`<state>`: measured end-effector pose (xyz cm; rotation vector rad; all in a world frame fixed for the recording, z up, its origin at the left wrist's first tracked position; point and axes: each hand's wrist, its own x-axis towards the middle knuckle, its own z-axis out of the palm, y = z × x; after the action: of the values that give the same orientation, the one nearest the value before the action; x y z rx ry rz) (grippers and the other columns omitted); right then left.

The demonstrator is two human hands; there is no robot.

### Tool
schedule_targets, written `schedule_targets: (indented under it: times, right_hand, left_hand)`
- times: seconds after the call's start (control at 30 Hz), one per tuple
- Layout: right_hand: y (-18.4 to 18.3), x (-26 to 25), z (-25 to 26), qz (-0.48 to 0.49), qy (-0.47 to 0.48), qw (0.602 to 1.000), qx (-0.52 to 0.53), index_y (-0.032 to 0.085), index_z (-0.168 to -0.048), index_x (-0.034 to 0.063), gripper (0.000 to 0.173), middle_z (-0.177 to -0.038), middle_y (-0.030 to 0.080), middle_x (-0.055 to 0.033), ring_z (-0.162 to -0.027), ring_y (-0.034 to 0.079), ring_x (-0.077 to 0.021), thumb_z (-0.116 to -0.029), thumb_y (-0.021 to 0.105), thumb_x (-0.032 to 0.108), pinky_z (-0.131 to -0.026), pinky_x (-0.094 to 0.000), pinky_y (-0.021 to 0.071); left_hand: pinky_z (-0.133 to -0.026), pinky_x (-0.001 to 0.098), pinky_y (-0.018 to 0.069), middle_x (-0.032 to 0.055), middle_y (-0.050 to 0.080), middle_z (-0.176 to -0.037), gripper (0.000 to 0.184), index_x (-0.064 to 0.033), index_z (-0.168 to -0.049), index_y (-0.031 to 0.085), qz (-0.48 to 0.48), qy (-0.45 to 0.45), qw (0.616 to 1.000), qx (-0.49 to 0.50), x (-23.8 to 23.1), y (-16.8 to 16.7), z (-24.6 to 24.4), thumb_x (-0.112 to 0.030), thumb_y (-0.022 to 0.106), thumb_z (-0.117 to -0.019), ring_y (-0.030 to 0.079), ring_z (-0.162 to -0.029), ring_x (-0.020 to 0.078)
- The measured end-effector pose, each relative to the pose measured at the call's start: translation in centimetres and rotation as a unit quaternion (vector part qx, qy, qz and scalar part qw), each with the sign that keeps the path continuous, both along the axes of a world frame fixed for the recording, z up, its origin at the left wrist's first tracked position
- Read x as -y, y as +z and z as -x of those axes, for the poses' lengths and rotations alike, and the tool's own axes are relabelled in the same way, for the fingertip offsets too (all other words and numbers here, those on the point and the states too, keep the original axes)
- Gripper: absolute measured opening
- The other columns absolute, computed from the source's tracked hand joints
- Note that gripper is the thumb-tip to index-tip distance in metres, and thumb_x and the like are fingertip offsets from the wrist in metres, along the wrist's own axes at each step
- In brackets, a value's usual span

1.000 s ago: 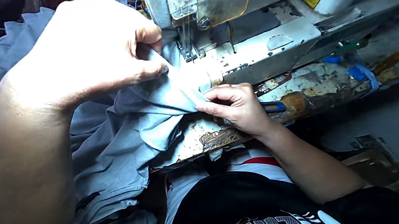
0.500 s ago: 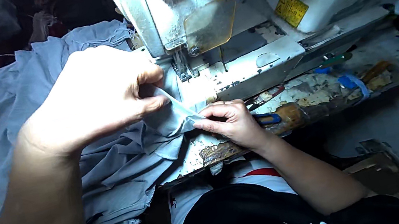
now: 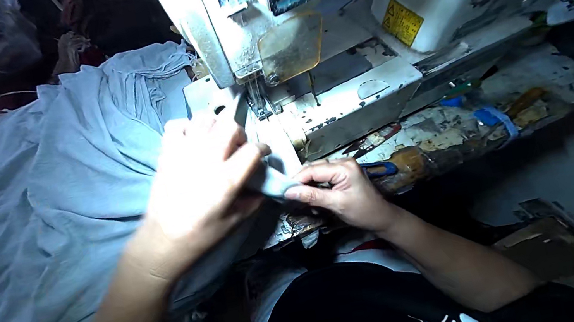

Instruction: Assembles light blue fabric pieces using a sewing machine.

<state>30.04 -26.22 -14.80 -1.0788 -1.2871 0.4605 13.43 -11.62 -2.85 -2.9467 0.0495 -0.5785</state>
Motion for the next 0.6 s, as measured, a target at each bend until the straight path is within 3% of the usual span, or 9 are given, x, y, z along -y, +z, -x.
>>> schedule_targets:
  times: [0.03, 0.1, 0.23, 0.4, 0.5, 0.53, 0.6]
  right_hand:
    - [-0.2, 0.3, 0.4, -0.002, -0.008, 1.000, 0.004, 0.075, -0.086, 0.0011, 0.017, -0.079, 0.070, 0.0004, -0.066, 0.062, 0.0021, -0.0948, 0.071, 0.015, -0.061, -0.0143, 0.0536]
    - [-0.6, 0.8, 0.8, -0.018, -0.025, 0.999, 0.021, 0.075, -0.087, -0.0001, 0.019, -0.080, 0.071, -0.0009, -0.068, 0.062, 0.0027, -0.0963, 0.070, 0.015, -0.064, -0.0130, 0.0527]
    - [-0.5, 0.4, 0.6, -0.046, -0.041, 0.997, 0.041, 0.075, -0.086, -0.0013, 0.018, -0.081, 0.072, -0.0026, -0.071, 0.063, 0.0017, -0.0962, 0.069, 0.013, -0.067, -0.0135, 0.0536]
    - [0.0, -2.2, -0.2, -0.057, -0.057, 0.996, 0.049, 0.074, -0.087, -0.0013, 0.015, -0.079, 0.070, -0.0020, -0.065, 0.061, 0.0009, -0.0940, 0.071, 0.011, -0.061, -0.0143, 0.0535]
    - [1.0, -1.6, -1.5, -0.127, -0.053, 0.986, 0.095, 0.074, -0.089, -0.0006, 0.013, -0.085, 0.072, -0.0031, -0.076, 0.066, -0.0023, -0.0960, 0.068, 0.009, -0.069, -0.0176, 0.0575]
    - [1.4, -0.2, -2.5, -0.169, -0.074, 0.975, 0.122, 0.074, -0.092, 0.0040, 0.013, -0.090, 0.074, -0.0020, -0.083, 0.069, -0.0046, -0.0986, 0.066, 0.012, -0.076, -0.0209, 0.0598]
    - [2.2, 4.0, -6.8, -0.236, -0.197, 0.938, 0.161, 0.071, -0.100, 0.0170, 0.018, -0.094, 0.075, 0.0041, -0.090, 0.072, -0.0094, -0.1051, 0.057, 0.028, -0.079, -0.0296, 0.0620]
  left_hand:
    - [-0.093, 0.0584, 0.0396, 0.0141, 0.067, -0.107, 0.030, -0.0120, -0.116, 0.074, -0.005, 0.019, 1.000, 0.018, 0.4, -1.9, 0.3, -0.023, 0.063, -0.0898, 0.060, -0.108, 0.0382]
    - [-0.105, 0.0595, 0.0385, 0.0122, 0.070, -0.119, 0.031, -0.0158, -0.121, 0.074, -0.011, 0.055, 0.996, 0.071, 0.7, -4.6, 0.6, -0.013, 0.058, -0.0952, 0.059, -0.123, 0.0372]
    - [-0.106, 0.0622, 0.0362, 0.0085, 0.074, -0.116, 0.031, -0.0175, -0.111, 0.078, -0.016, 0.089, 0.991, 0.093, 0.9, -4.4, 0.0, -0.009, 0.055, -0.0932, 0.060, -0.124, 0.0386]
    - [-0.111, 0.0664, 0.0291, 0.0074, 0.073, -0.114, 0.037, -0.0158, -0.109, 0.078, 0.011, 0.126, 0.990, 0.068, -0.2, -3.2, -1.7, -0.001, 0.055, -0.0853, 0.056, -0.128, 0.0409]
    - [-0.111, 0.0705, 0.0277, 0.0102, 0.069, -0.130, 0.034, -0.0163, -0.116, 0.077, 0.057, 0.155, 0.979, 0.119, 1.8, -5.0, -1.3, -0.007, 0.056, -0.0907, 0.047, -0.139, 0.0425]
    - [-0.108, 0.0685, 0.0297, 0.0089, 0.067, -0.134, 0.033, -0.0190, -0.119, 0.076, 0.072, 0.163, 0.972, 0.154, 2.7, -6.6, -0.9, -0.012, 0.058, -0.0925, 0.045, -0.141, 0.0412]
    - [-0.115, 0.0625, 0.0249, 0.0027, 0.065, -0.138, 0.033, -0.0261, -0.123, 0.075, 0.072, 0.169, 0.953, 0.240, 3.0, -10.6, -1.0, -0.019, 0.061, -0.0943, 0.042, -0.144, 0.0351]
